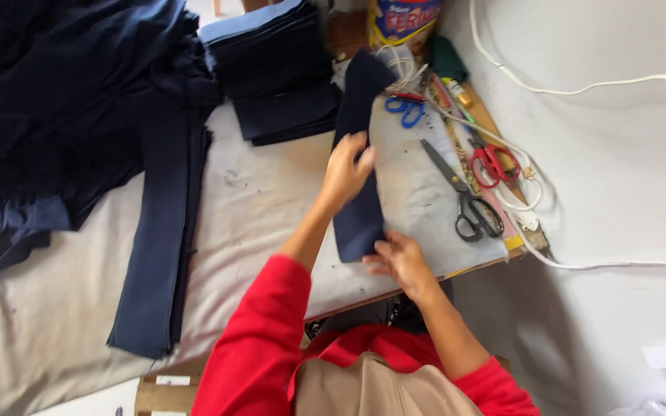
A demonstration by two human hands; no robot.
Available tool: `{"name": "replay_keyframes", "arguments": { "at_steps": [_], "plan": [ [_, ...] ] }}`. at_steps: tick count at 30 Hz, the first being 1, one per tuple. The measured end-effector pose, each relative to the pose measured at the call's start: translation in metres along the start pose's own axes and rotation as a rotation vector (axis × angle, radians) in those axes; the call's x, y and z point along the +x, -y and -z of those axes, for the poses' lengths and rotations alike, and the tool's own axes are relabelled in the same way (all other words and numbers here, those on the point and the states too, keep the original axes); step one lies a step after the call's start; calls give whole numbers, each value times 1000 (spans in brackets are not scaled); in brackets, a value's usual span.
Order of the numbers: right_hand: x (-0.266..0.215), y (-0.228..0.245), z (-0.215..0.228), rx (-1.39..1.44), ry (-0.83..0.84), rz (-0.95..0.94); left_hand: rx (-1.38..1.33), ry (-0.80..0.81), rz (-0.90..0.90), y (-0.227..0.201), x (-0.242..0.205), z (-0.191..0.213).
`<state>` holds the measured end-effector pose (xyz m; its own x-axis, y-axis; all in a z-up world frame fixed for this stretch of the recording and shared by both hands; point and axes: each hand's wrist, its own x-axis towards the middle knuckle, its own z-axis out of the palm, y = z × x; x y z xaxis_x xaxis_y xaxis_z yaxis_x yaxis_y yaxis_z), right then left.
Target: The person uses shears to cut a long strip of dark blue fabric into smaller rectangular pieces on a work table. They repeatedly fold the fabric, cut it, and then stack the cut pieces on the table.
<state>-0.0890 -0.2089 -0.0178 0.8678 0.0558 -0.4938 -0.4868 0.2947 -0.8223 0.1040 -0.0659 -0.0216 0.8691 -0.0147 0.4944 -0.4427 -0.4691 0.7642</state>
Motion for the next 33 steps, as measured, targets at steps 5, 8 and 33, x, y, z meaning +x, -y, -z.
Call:
{"name": "replay_keyframes", "arguments": {
  "at_steps": [5,8,33],
  "plan": [
    [-10,20,77,-798,-323,587,464,138,4,-63,-111,59],
    [-8,50,121,-1241,-636,1036,465,39,68,-78,-143,72],
    [-89,-29,125,175,178,-168,-502,113,712,-114,-155,83]
  ]
}}
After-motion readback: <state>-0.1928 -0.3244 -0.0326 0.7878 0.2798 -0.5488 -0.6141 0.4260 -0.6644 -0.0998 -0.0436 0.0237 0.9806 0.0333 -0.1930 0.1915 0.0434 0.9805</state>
